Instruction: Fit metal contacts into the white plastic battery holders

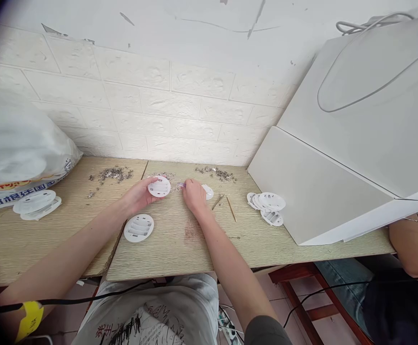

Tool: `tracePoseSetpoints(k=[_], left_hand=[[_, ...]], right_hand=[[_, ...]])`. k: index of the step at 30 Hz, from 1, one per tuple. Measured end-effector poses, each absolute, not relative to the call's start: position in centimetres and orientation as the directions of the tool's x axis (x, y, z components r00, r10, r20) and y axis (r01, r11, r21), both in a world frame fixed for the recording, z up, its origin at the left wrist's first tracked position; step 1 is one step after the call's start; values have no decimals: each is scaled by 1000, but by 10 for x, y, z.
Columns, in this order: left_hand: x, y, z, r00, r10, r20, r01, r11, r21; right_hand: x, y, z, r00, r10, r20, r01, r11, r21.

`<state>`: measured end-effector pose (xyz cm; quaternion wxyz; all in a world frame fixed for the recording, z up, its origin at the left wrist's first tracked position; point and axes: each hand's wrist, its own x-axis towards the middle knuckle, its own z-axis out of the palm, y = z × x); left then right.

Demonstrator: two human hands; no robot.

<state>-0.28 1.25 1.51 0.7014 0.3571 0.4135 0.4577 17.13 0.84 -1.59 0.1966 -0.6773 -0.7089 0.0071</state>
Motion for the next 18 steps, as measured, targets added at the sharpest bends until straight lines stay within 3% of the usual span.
tracePoseSetpoints(k=[7, 18], left_hand=[[-2, 11, 13, 192, 954, -231, -277, 278, 920], [-4, 12, 12, 189, 962, -198, -248, 241, 938]], right_hand=[[173, 6, -11, 76, 946, 316, 932, 45, -359], [175, 3, -9, -25, 907, 420, 886, 215, -412]])
